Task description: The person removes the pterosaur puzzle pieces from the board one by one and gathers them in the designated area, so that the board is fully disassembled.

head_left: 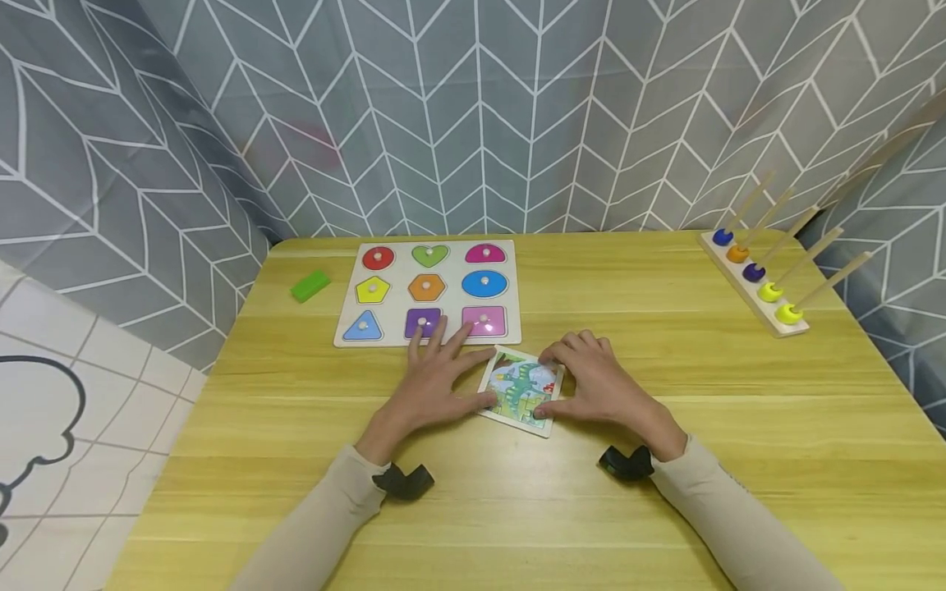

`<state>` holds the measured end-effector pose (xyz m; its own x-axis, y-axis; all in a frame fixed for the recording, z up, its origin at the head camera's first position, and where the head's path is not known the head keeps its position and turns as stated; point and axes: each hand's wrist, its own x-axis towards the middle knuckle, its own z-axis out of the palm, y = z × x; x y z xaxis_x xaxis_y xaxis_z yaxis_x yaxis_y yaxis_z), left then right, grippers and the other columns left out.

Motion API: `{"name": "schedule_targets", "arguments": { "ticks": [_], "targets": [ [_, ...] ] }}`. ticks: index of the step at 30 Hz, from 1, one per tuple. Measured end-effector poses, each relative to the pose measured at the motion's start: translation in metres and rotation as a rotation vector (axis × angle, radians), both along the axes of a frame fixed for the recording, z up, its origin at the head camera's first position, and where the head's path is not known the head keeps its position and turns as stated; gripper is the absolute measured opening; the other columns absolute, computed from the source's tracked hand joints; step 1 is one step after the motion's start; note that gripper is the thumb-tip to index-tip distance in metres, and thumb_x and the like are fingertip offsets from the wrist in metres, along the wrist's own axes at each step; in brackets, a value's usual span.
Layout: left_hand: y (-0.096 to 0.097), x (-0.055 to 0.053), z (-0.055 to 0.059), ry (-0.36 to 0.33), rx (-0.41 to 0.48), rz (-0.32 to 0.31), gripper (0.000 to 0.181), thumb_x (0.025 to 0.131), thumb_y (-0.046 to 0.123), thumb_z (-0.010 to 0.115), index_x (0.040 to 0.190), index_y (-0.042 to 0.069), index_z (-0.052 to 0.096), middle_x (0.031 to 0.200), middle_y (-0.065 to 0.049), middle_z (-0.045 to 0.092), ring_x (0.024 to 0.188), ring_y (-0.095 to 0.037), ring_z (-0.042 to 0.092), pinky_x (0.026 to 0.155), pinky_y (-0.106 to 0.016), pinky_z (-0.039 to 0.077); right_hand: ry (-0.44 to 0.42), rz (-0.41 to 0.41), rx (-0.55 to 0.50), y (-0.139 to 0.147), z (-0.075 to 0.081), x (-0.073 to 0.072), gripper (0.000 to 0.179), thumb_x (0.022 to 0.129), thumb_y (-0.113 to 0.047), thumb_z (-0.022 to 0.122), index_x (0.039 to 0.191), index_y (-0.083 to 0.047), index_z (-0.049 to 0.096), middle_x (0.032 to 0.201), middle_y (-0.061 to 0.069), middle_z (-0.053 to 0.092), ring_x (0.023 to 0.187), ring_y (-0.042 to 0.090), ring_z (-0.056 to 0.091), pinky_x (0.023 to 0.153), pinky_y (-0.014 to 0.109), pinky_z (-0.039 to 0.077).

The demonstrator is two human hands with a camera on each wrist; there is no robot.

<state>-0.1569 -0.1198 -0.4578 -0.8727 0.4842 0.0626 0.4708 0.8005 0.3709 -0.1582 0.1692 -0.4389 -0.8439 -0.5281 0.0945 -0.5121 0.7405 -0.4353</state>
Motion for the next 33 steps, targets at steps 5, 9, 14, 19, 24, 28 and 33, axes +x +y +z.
{"name": "schedule_targets", "arguments": {
  "ticks": [5,9,14,19,24,28,33],
  "targets": [
    [0.000,0.000,-0.001,-0.012,-0.033,-0.008,0.078,0.085,0.077,0.056,0.153,0.043,0.043,0.173,-0.003,0.011,0.160,-0.040,-0.007,0.121,-0.072,-0.006,-0.036,0.022,-0.029,0.003,0.000,-0.006,0.060,0.071,-0.054,0.089,0.115,-0.018,0.067,0.104,-0.004,0.063,0.099,0.018,0.046,0.083,0.037,0.028],
    [0.000,0.000,-0.002,-0.021,-0.029,-0.016,0.072,0.088,0.074,0.055,0.153,0.045,0.042,0.174,-0.002,0.009,0.159,-0.041,-0.008,0.120,-0.071,-0.008,-0.076,0.039,-0.070,0.006,0.000,-0.011,0.050,0.072,-0.046,0.091,0.105,-0.019,0.067,0.090,-0.008,0.061,0.091,0.014,0.044,0.082,0.036,0.025],
    [0.000,0.000,-0.001,-0.009,-0.003,-0.033,0.061,0.093,0.067,0.054,0.150,0.045,0.046,0.173,-0.001,0.013,0.159,-0.043,-0.007,0.120,-0.073,-0.008,-0.106,0.065,-0.094,0.008,0.001,-0.012,0.042,0.069,-0.041,0.094,0.093,-0.021,0.065,0.077,-0.011,0.059,0.080,0.012,0.045,0.083,0.036,0.024],
    [0.000,0.000,-0.001,-0.001,0.027,-0.037,0.053,0.097,0.061,0.053,0.147,0.044,0.051,0.173,0.000,0.015,0.158,-0.046,-0.006,0.119,-0.074,-0.007,-0.102,0.089,-0.101,0.010,0.001,-0.013,0.044,0.068,-0.041,0.095,0.094,-0.020,0.067,0.083,-0.010,0.062,0.084,0.012,0.048,0.085,0.037,0.026],
    [0.000,-0.001,-0.002,0.019,0.041,-0.035,0.046,0.099,0.056,0.054,0.144,0.044,0.054,0.172,-0.001,0.018,0.158,-0.047,-0.003,0.119,-0.075,-0.004,-0.071,0.103,-0.085,0.009,0.000,-0.014,0.070,0.068,-0.047,0.093,0.127,-0.021,0.067,0.124,0.003,0.062,0.116,0.023,0.046,0.091,0.040,0.028],
    [0.001,-0.002,-0.003,0.031,0.044,-0.036,0.044,0.100,0.054,0.053,0.143,0.043,0.055,0.172,-0.001,0.020,0.158,-0.047,-0.002,0.118,-0.075,-0.004,-0.064,0.109,-0.066,0.008,-0.003,-0.016,0.080,0.070,-0.051,0.091,0.140,-0.024,0.062,0.146,0.012,0.052,0.133,0.031,0.038,0.093,0.044,0.026],
    [0.002,-0.002,-0.004,0.043,-0.009,-0.053,0.056,0.096,0.065,0.052,0.148,0.045,0.049,0.173,0.000,0.017,0.158,-0.046,-0.003,0.118,-0.076,-0.003,-0.069,0.106,-0.062,0.008,-0.005,-0.016,0.078,0.072,-0.051,0.089,0.140,-0.025,0.062,0.150,0.013,0.050,0.135,0.032,0.036,0.092,0.044,0.025]
  ]
}}
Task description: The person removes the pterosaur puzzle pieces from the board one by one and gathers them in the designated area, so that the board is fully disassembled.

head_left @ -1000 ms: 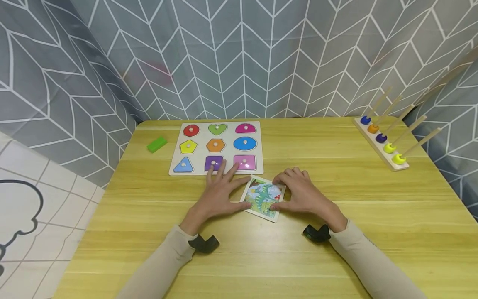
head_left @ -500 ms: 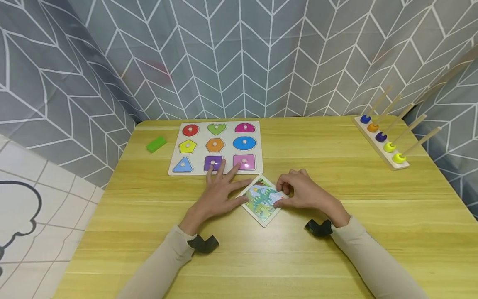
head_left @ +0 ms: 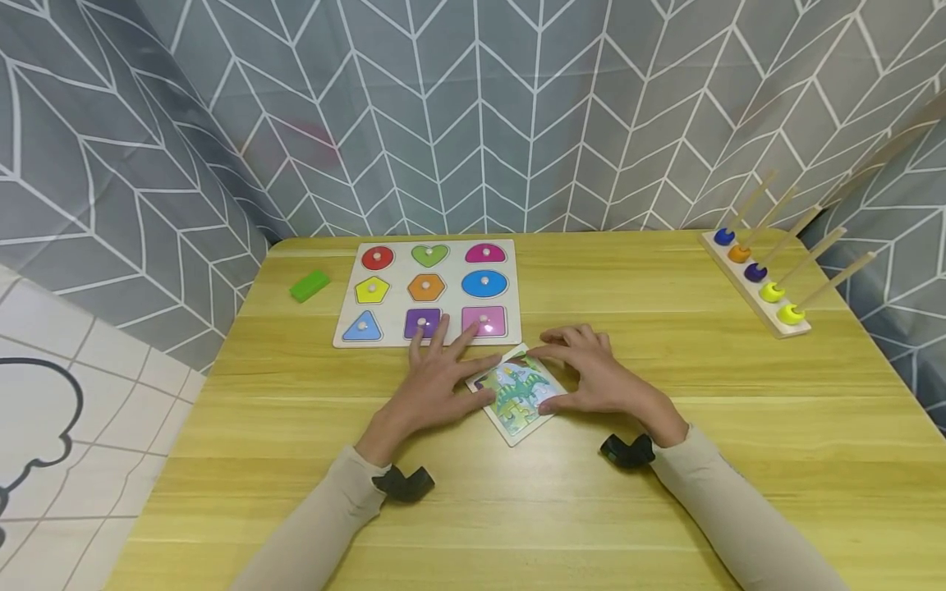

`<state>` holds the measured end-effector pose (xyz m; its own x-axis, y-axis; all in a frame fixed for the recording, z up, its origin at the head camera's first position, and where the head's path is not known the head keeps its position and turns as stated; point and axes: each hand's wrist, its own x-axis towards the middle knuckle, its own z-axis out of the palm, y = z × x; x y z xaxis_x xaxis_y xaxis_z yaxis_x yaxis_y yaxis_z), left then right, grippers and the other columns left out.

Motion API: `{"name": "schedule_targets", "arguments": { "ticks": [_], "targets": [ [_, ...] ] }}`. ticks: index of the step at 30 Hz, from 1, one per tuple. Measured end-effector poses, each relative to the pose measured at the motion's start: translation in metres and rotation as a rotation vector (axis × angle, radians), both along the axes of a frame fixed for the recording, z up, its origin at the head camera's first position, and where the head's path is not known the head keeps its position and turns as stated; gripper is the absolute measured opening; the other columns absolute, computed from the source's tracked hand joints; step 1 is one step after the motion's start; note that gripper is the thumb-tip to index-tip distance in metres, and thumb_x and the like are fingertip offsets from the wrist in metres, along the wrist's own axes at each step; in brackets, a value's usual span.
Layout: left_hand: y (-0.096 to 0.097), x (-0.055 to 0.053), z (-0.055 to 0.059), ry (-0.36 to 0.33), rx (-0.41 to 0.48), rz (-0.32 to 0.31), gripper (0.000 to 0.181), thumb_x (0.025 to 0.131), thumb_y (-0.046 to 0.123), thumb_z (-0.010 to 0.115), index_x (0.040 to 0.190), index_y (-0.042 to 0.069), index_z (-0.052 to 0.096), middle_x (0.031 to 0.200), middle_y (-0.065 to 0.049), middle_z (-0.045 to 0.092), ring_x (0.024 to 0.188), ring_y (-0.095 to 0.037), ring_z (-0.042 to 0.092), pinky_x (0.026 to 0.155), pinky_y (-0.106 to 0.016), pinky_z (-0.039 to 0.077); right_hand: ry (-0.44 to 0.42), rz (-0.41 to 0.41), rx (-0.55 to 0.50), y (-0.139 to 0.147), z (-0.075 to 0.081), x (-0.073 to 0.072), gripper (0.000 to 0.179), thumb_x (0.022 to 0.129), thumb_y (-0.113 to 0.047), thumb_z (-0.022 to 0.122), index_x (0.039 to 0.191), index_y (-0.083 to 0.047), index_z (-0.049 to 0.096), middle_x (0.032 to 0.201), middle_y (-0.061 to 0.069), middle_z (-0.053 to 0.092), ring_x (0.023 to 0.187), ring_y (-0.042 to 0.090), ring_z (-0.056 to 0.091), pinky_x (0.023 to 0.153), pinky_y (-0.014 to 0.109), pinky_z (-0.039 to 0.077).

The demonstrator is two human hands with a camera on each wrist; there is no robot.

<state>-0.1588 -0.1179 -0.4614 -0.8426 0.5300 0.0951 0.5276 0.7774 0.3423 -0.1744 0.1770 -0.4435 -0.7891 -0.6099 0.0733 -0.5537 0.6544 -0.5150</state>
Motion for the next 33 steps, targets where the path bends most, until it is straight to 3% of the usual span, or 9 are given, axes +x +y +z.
{"name": "schedule_targets", "arguments": {
  "ticks": [5,11,15,18,23,33],
  "targets": [
    [0.003,0.000,0.001,0.011,-0.067,-0.031,0.069,0.089,0.075,0.052,0.152,0.048,0.041,0.173,0.001,0.012,0.159,-0.045,-0.003,0.117,-0.078,-0.001,-0.010,-0.014,-0.020,-0.003,0.000,-0.001,0.071,0.075,-0.048,0.088,0.138,-0.025,0.064,0.150,0.014,0.050,0.136,0.033,0.036,0.093,0.044,0.024],
    [0.009,0.000,0.002,0.008,-0.036,-0.032,0.074,0.082,0.081,0.056,0.146,0.044,0.051,0.173,0.000,0.013,0.160,-0.041,-0.004,0.118,-0.076,-0.002,-0.005,-0.023,-0.053,-0.009,-0.001,-0.005,0.062,0.077,-0.047,0.086,0.132,-0.025,0.067,0.153,0.018,0.047,0.138,0.037,0.034,0.092,0.046,0.023],
    [0.011,0.000,0.002,0.004,-0.002,-0.034,0.065,0.085,0.076,0.057,0.139,0.041,0.057,0.173,-0.001,0.016,0.160,-0.039,-0.003,0.118,-0.076,-0.002,-0.005,-0.013,-0.046,-0.011,0.000,-0.006,0.060,0.078,-0.046,0.086,0.131,-0.026,0.067,0.153,0.018,0.046,0.139,0.037,0.033,0.092,0.047,0.022],
    [0.010,0.000,0.003,0.000,-0.004,-0.040,0.061,0.088,0.072,0.055,0.141,0.042,0.055,0.173,-0.001,0.016,0.160,-0.038,-0.004,0.118,-0.076,-0.002,-0.008,-0.003,-0.033,-0.010,0.000,-0.006,0.059,0.079,-0.044,0.086,0.132,-0.026,0.067,0.153,0.018,0.046,0.139,0.037,0.033,0.092,0.048,0.023],
    [0.008,-0.001,0.002,-0.004,-0.032,-0.054,0.066,0.090,0.072,0.053,0.150,0.045,0.046,0.173,-0.001,0.014,0.160,-0.040,-0.003,0.118,-0.076,-0.001,-0.011,0.017,-0.013,-0.010,0.003,-0.005,0.060,0.080,-0.043,0.085,0.135,-0.027,0.066,0.154,0.018,0.045,0.139,0.038,0.033,0.094,0.049,0.023],
    [0.007,0.000,0.003,-0.013,-0.023,-0.044,0.073,0.084,0.077,0.057,0.150,0.047,0.046,0.173,0.001,0.016,0.160,-0.040,-0.001,0.119,-0.075,0.000,-0.016,0.053,-0.011,-0.006,0.002,-0.007,0.061,0.078,-0.039,0.087,0.134,-0.030,0.066,0.157,0.017,0.043,0.142,0.038,0.032,0.095,0.050,0.024]
  ]
}}
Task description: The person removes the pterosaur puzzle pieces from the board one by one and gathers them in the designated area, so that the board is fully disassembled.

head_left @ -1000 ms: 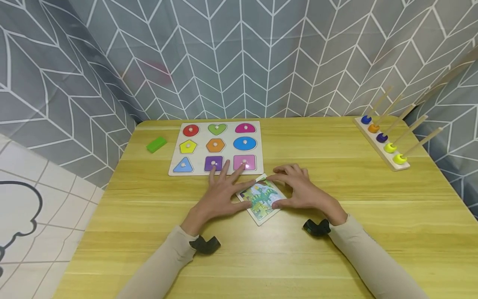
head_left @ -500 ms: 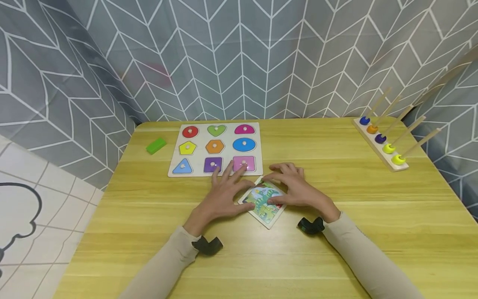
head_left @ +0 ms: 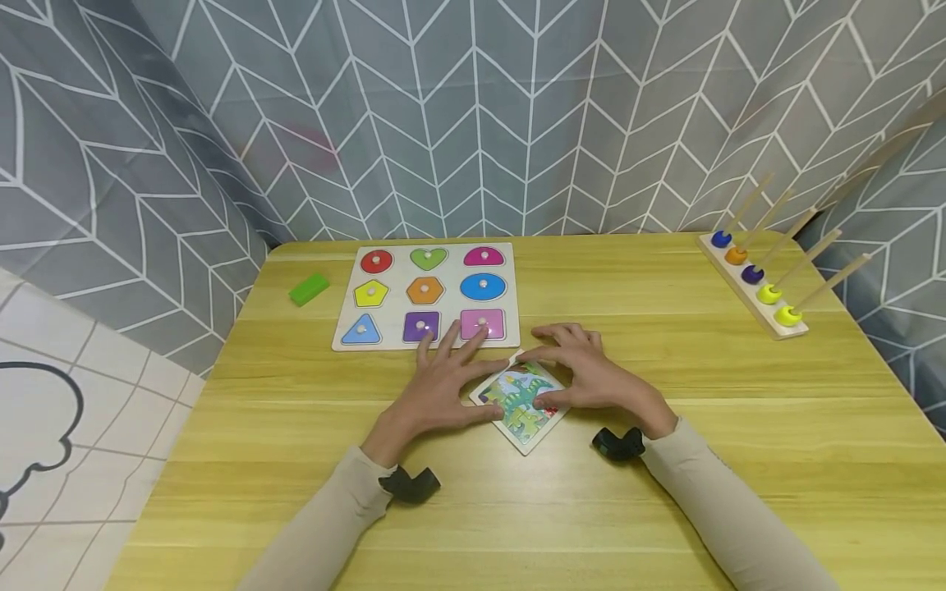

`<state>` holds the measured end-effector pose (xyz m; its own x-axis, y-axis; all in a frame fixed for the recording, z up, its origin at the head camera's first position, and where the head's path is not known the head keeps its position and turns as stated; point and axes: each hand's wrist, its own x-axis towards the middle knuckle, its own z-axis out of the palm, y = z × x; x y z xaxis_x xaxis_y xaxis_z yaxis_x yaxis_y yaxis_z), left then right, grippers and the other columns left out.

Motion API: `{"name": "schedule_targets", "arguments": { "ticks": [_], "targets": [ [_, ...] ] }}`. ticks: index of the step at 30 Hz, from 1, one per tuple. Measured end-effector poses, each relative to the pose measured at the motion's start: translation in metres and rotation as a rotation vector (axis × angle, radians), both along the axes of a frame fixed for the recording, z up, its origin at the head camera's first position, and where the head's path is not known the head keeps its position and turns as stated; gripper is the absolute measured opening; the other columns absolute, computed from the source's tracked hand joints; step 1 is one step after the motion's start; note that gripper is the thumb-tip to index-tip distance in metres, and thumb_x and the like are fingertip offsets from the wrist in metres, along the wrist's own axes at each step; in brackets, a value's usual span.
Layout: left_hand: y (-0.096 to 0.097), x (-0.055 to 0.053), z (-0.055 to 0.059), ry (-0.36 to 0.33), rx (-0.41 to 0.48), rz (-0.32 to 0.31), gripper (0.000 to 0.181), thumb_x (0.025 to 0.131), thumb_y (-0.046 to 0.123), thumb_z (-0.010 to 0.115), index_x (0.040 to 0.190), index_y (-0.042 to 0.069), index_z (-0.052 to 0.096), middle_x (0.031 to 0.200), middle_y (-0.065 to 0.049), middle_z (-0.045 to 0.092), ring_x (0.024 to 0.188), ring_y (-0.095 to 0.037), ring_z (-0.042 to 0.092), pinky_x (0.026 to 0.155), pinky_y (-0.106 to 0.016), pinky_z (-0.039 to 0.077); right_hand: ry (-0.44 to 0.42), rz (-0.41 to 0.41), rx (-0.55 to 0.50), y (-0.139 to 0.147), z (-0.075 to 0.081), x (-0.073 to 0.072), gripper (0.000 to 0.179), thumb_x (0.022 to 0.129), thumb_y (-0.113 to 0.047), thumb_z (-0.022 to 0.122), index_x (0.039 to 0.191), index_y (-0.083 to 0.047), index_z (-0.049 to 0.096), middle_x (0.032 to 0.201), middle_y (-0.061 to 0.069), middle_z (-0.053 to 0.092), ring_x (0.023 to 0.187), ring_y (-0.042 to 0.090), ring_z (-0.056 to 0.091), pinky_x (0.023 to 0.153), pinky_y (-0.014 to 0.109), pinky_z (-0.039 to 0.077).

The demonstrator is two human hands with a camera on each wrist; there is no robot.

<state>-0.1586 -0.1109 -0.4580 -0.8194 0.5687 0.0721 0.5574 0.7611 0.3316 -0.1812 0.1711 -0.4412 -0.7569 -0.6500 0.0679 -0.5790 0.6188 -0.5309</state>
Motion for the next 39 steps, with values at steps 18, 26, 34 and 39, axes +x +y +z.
{"name": "schedule_targets", "arguments": {
  "ticks": [18,26,34,39],
  "targets": [
    [0.002,-0.002,-0.001,0.015,0.002,-0.008,0.074,0.083,0.078,0.058,0.149,0.046,0.048,0.172,-0.001,0.018,0.159,-0.042,0.000,0.118,-0.075,0.000,-0.044,-0.071,-0.055,-0.006,-0.007,-0.006,0.048,0.074,-0.043,0.090,0.113,-0.031,0.066,0.159,0.016,0.039,0.145,0.039,0.026,0.097,0.050,0.020],
    [0.002,-0.002,-0.001,0.011,-0.007,-0.008,0.075,0.083,0.078,0.059,0.149,0.045,0.048,0.172,-0.001,0.017,0.159,-0.042,-0.001,0.118,-0.076,0.000,-0.048,-0.080,-0.033,-0.010,-0.005,-0.008,0.053,0.070,-0.046,0.092,0.112,-0.030,0.063,0.159,0.017,0.038,0.144,0.041,0.026,0.097,0.052,0.020],
    [0.002,-0.001,0.000,0.009,0.001,-0.004,0.074,0.083,0.077,0.060,0.149,0.045,0.048,0.172,-0.002,0.018,0.159,-0.043,0.000,0.118,-0.076,0.000,-0.037,-0.093,-0.017,-0.014,-0.004,-0.010,0.058,0.064,-0.050,0.094,0.107,-0.029,0.062,0.158,0.017,0.038,0.144,0.041,0.026,0.096,0.052,0.020],
    [0.001,0.000,-0.001,0.007,0.009,-0.006,0.075,0.083,0.077,0.060,0.149,0.045,0.048,0.172,-0.003,0.018,0.159,-0.043,0.000,0.118,-0.077,0.000,-0.040,-0.088,-0.016,-0.014,-0.003,-0.009,0.060,0.063,-0.050,0.095,0.108,-0.027,0.062,0.158,0.017,0.038,0.143,0.042,0.026,0.096,0.052,0.020]
  ]
}}
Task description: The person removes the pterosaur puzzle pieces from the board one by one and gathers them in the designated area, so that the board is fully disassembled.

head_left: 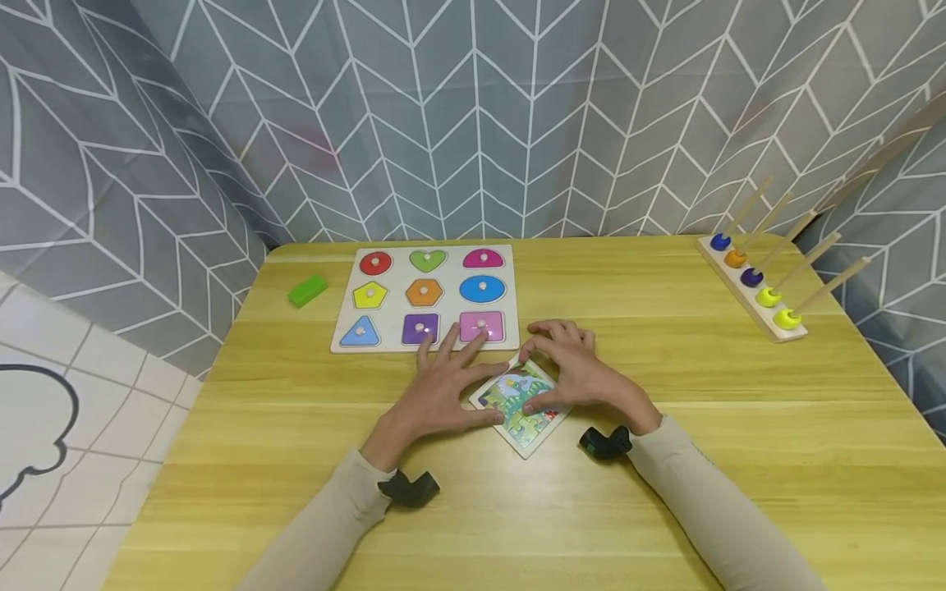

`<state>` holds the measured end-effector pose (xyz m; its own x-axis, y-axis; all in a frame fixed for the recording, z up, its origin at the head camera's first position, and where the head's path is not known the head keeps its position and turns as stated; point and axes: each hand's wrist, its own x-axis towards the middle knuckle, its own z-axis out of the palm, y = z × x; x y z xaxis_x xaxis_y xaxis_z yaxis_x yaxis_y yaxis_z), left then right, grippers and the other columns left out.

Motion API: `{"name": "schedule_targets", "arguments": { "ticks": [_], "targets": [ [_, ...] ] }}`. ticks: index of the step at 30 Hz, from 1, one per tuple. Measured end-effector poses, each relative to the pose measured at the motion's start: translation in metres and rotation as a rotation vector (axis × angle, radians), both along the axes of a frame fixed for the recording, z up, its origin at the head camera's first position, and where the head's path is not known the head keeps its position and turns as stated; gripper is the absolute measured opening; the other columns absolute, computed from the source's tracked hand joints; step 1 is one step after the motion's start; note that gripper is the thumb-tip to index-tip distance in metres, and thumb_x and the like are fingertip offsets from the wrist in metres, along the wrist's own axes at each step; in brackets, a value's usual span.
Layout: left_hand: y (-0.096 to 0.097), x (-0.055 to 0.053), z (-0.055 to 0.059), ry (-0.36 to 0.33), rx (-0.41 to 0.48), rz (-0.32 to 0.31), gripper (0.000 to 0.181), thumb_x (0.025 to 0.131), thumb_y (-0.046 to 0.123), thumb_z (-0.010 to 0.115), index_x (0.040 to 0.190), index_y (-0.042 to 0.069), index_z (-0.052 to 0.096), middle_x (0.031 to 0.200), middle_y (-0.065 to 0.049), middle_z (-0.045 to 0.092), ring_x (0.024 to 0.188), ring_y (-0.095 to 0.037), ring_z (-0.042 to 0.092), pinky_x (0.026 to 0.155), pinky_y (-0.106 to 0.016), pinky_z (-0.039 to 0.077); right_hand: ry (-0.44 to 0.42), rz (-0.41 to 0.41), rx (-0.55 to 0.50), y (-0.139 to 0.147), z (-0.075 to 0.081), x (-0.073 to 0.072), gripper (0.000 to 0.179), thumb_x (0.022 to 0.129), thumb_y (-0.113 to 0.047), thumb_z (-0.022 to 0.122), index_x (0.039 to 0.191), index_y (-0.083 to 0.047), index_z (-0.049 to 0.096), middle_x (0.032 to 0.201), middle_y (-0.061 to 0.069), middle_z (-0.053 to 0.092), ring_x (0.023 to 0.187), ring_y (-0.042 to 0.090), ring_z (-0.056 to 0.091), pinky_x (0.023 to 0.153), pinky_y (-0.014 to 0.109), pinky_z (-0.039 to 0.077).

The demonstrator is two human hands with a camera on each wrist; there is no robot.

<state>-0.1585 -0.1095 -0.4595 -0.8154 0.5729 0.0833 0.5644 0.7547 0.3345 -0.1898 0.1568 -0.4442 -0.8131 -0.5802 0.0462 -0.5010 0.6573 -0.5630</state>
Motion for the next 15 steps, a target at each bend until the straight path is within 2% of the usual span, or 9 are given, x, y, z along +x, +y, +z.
{"name": "schedule_targets", "arguments": {
  "ticks": [15],
  "targets": [
    [0.0012,-0.0001,-0.0004,0.003,0.006,-0.002,0.073,0.083,0.077,0.060,0.148,0.045,0.049,0.172,-0.003,0.019,0.159,-0.044,0.002,0.117,-0.077,0.002,-0.006,0.025,0.029,-0.0004,0.0007,-0.0006,0.059,0.065,-0.049,0.094,0.108,-0.028,0.060,0.158,0.018,0.036,0.145,0.042,0.023,0.098,0.053,0.020]
  ]
}}
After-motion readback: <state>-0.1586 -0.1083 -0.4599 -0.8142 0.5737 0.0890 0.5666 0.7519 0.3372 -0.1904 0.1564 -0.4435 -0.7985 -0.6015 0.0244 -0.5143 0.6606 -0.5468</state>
